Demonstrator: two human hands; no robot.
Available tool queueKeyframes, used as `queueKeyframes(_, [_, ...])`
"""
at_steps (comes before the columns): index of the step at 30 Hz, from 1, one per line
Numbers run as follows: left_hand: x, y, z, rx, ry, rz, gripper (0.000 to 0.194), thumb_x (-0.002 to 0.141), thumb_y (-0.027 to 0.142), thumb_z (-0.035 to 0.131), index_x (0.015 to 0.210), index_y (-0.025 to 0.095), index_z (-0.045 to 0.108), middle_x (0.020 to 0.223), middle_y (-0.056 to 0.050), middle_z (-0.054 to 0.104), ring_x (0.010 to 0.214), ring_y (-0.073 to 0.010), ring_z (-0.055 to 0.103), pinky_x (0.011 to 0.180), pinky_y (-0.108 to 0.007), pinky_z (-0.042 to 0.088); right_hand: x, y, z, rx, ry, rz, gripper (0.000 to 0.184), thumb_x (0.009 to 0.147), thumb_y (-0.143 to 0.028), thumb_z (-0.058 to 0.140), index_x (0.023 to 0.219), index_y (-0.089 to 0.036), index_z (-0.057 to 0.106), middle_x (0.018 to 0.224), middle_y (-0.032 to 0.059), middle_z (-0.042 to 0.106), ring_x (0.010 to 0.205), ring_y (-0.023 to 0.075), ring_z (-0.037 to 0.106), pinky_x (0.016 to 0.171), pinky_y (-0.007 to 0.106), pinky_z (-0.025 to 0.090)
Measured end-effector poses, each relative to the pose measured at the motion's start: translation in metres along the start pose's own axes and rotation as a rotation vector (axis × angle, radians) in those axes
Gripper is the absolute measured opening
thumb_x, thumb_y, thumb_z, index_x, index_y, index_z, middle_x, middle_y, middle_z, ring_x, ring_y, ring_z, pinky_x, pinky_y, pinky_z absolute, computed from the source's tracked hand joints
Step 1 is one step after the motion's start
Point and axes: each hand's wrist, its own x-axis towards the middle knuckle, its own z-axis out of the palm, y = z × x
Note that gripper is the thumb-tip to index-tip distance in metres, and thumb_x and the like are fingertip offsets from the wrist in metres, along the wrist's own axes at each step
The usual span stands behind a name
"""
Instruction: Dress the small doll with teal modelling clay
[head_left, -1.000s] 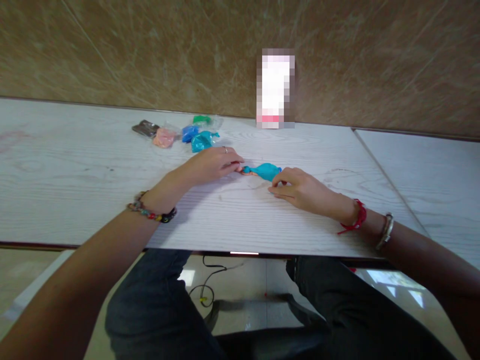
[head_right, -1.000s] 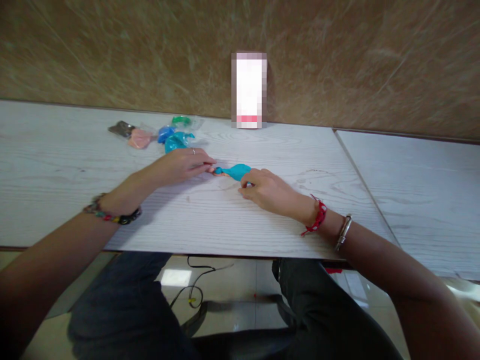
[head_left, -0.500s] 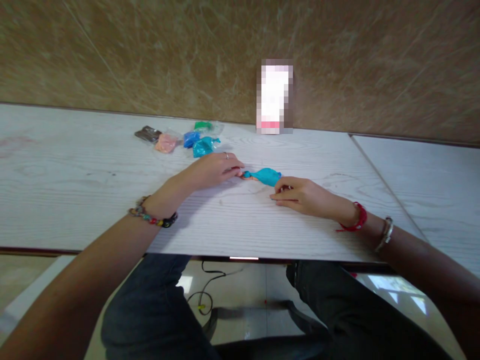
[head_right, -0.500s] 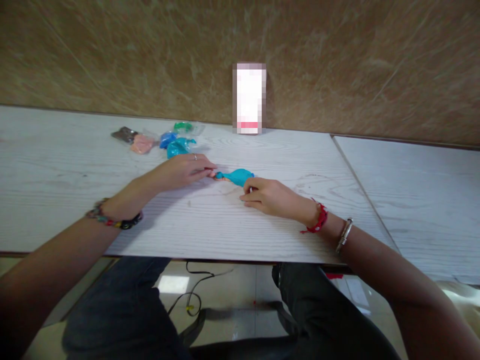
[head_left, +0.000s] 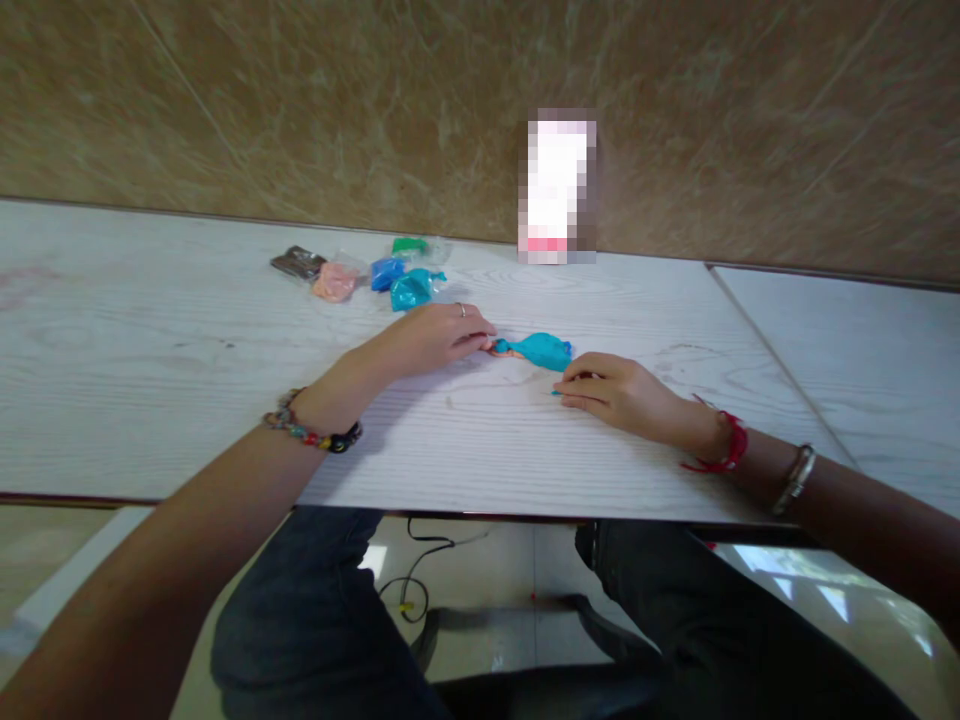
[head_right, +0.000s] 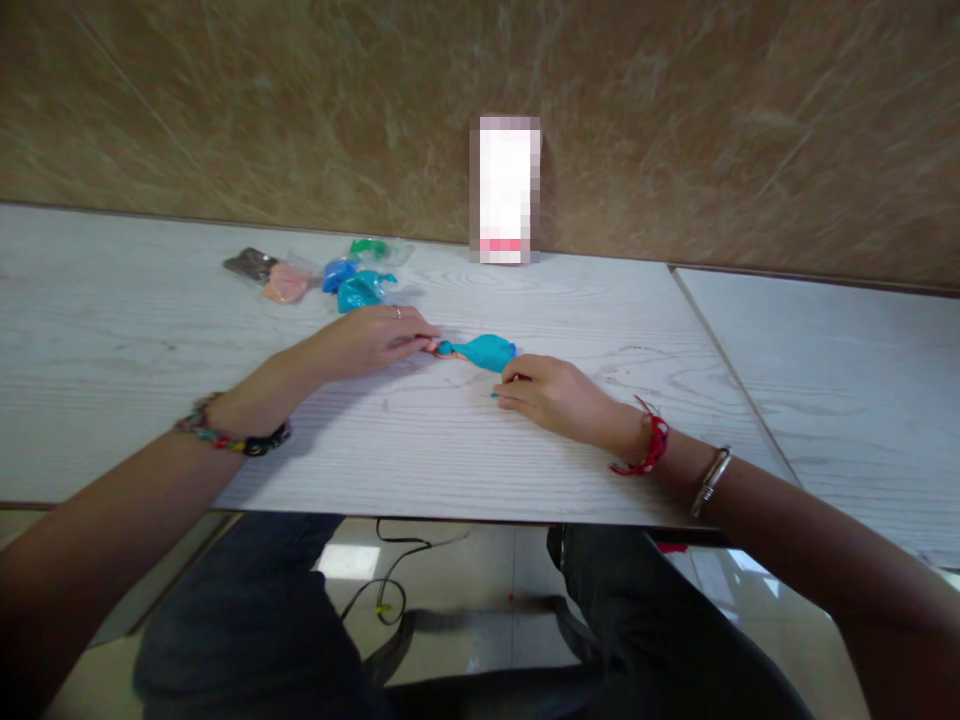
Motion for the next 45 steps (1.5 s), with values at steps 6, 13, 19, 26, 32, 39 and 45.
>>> queueKeyframes(6, [0.001,0.003,0.000,0.015,0.057,-0.045,0.036,0.090,0.035,0.035,0.101,0.015,0.063,0.094,-0.006,0.063,0.087,-0.0164,0.056,0.075,-0.027,0.042,-0.007,-0.007,-0.008,-0.045,-0.033,-0.022,0.027,0.088,-0.027,0.043,0.099,-0.014,0.065,0.098,0.0119,0.063,0.087,0.0184,0.058,0.074,0.032,0.051])
queueKeyframes(13, [0.001,0.014,-0.001,0.104,0.212,0.005,0.034,0.090,0.031,0.037,0.099,0.013,0.064,0.092,-0.007,0.061,0.083,-0.0163,0.057,0.072,-0.027,0.043,-0.005,-0.005,-0.008,-0.067,-0.050,-0.023,0.027,0.089,-0.024,0.042,0.098,-0.013,0.065,0.098,0.0117,0.065,0.087,0.0184,0.059,0.077,0.033,0.049])
queueKeyframes(19, [0.004,0.040,0.002,0.258,0.214,0.216,0.030,0.090,0.027,0.037,0.090,0.017,0.065,0.083,-0.004,0.062,0.072,-0.0123,0.056,0.063,-0.023,0.043,-0.006,0.000,-0.003,0.017,0.032,0.079,0.023,0.089,-0.025,0.045,0.096,-0.016,0.065,0.088,0.0064,0.068,0.081,0.0159,0.061,0.075,0.030,0.050])
queueKeyframes(26, [0.004,0.053,0.009,0.244,0.122,0.257,0.030,0.091,0.031,0.036,0.104,0.021,0.061,0.088,-0.002,0.062,0.071,-0.0108,0.058,0.061,-0.021,0.043,-0.005,0.000,-0.004,0.057,0.037,0.021,0.022,0.087,-0.026,0.047,0.088,-0.016,0.066,0.091,0.0080,0.066,0.079,0.0160,0.060,0.070,0.030,0.051])
queueKeyframes(32, [0.005,0.059,0.013,0.277,0.062,0.350,0.033,0.092,0.035,0.035,0.113,0.021,0.055,0.092,-0.004,0.062,0.075,-0.0119,0.058,0.065,-0.023,0.044,-0.008,0.001,-0.005,0.018,0.058,-0.023,0.023,0.088,-0.024,0.046,0.091,-0.013,0.066,0.093,0.0092,0.067,0.083,0.0164,0.061,0.074,0.031,0.050])
queueKeyframes(39, [0.007,0.062,0.013,0.267,0.065,0.351,0.036,0.092,0.036,0.033,0.120,0.020,0.051,0.097,-0.007,0.062,0.080,-0.0138,0.058,0.065,-0.024,0.045,-0.007,0.002,-0.005,0.046,0.052,0.050,0.022,0.089,-0.023,0.045,0.094,-0.017,0.066,0.091,0.0058,0.069,0.083,0.0151,0.061,0.077,0.031,0.050])
queueKeyframes(45, [0.008,0.062,0.014,0.253,-0.008,0.361,0.034,0.092,0.036,0.036,0.118,0.021,0.052,0.102,-0.007,0.061,0.083,-0.0153,0.058,0.068,-0.027,0.045,-0.008,0.001,-0.006,0.064,0.018,0.023,0.023,0.088,-0.024,0.046,0.093,-0.015,0.067,0.098,0.0096,0.065,0.086,0.0166,0.059,0.076,0.031,0.051])
